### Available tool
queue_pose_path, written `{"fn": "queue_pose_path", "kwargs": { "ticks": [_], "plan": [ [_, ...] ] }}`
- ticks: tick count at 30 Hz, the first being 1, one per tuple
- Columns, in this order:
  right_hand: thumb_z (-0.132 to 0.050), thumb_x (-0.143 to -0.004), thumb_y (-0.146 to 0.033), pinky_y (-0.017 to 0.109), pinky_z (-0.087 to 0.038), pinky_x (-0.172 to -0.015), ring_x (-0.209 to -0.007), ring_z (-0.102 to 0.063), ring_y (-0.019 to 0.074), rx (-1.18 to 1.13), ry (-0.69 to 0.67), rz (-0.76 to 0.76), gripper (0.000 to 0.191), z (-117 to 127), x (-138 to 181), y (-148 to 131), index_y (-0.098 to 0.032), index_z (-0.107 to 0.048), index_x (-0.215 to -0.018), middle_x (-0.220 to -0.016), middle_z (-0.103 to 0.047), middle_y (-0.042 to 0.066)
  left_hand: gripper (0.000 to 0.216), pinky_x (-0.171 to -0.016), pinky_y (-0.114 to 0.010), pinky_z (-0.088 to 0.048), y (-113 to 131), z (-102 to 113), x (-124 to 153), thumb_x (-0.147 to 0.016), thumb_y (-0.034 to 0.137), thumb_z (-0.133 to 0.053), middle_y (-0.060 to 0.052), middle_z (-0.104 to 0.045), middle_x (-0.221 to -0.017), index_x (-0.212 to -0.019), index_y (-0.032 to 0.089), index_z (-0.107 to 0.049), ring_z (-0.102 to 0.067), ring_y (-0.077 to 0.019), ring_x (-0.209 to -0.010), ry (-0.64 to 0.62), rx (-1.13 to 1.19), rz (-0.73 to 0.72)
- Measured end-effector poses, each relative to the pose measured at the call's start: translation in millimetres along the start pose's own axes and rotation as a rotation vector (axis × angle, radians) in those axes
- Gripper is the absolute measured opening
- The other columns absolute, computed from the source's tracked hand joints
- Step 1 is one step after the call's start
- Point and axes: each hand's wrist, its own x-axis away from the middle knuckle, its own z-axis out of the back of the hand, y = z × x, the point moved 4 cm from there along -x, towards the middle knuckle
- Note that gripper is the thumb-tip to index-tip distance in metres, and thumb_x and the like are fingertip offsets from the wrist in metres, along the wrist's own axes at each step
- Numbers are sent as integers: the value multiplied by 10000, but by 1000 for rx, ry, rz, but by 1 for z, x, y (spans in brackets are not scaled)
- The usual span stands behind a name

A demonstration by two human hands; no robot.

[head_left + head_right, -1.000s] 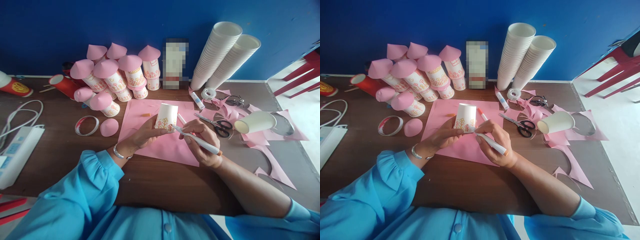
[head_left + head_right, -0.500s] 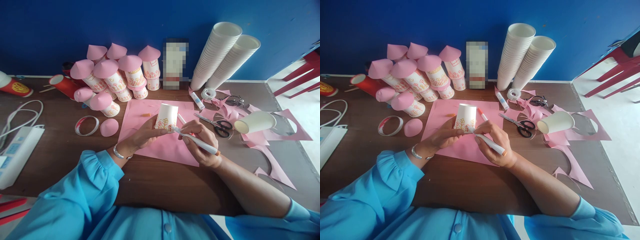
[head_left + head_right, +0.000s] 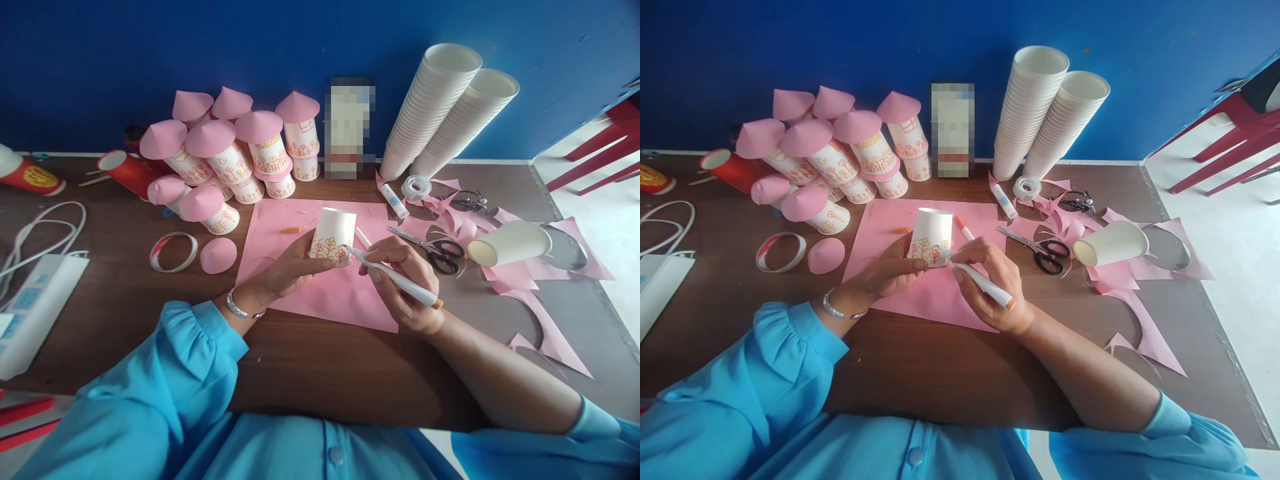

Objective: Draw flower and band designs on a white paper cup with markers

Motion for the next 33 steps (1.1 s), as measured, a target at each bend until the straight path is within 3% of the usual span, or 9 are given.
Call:
{"fn": "queue_pose_path", "kwargs": {
  "ticks": [9, 11, 13, 17, 23, 28, 33],
  "plan": [
    [-582, -1090, -343, 401, -612, -794, -813, -715, 201, 12, 127, -54, 186, 1, 9, 11, -279, -661, -1247, -939, -747, 32, 444, -1022, -411, -574, -4, 7, 2, -800, 317, -908, -74, -796, -1072, -1203, 210, -754, -755, -248, -1057, -27, 32, -10],
    [-640, -1067, -354, 429, -634, -876, -960, -761, 222, 26, 114, -89, 260, -2, 11, 19, -301, -618, -1321, -1157, -770, 66, 456, -1069, -465, -572, -6, 9, 3, -816, 335, -895, -90, -804, -1082, -1227, 206, -748, -767, -285, -1112, -48, 48, -1],
    [-759, -997, -377, 485, -630, -997, -1214, -742, 280, 40, 67, -99, 458, -5, 11, 24, -310, -553, -1400, -1368, -726, 117, 474, -1089, -510, -571, -7, 9, 3, -811, 361, -897, -114, -810, -1089, -1227, 194, -742, -767, -330, -1169, -68, 58, 15],
    [-884, -886, -452, 581, -558, -1151, -1442, -631, 349, 42, -9, -64, 727, -10, 7, 28, -310, -475, -1471, -1530, -639, 177, 498, -1091, -519, -574, -7, 6, 4, -808, 384, -895, -131, -817, -1088, -1239, 198, -729, -754, -365, -1232, -102, 53, 44],
    [-896, -874, -440, 581, -545, -1163, -1448, -618, 355, 51, -31, -45, 752, -11, 5, 27, -320, -480, -1489, -1549, -627, 169, 520, -1038, -495, -587, -6, 3, 5, -823, 400, -878, -145, -795, -1171, -1276, 209, -707, -754, -363, -1211, -144, 38, 42],
    [-903, -858, -460, 629, -541, -1134, -1390, -638, 379, 180, -34, -2, 747, -8, 5, 25, -322, -499, -1471, -1496, -665, 159, 687, -1021, -448, -566, -9, 9, 4, -764, 453, -929, -146, -752, -1280, -1351, 220, -658, -696, -353, -1261, -95, -86, -44],
    [-862, -893, -476, 637, -569, -1083, -1365, -648, 391, 246, -82, 71, 752, -10, 4, 24, -320, -470, -1515, -1488, -670, 166, 812, -947, -376, -559, -8, 12, 2, -658, 377, -1010, -118, -681, -1365, -1350, 251, -605, -652, -318, -1238, 22, -244, -93]
  ]
}}
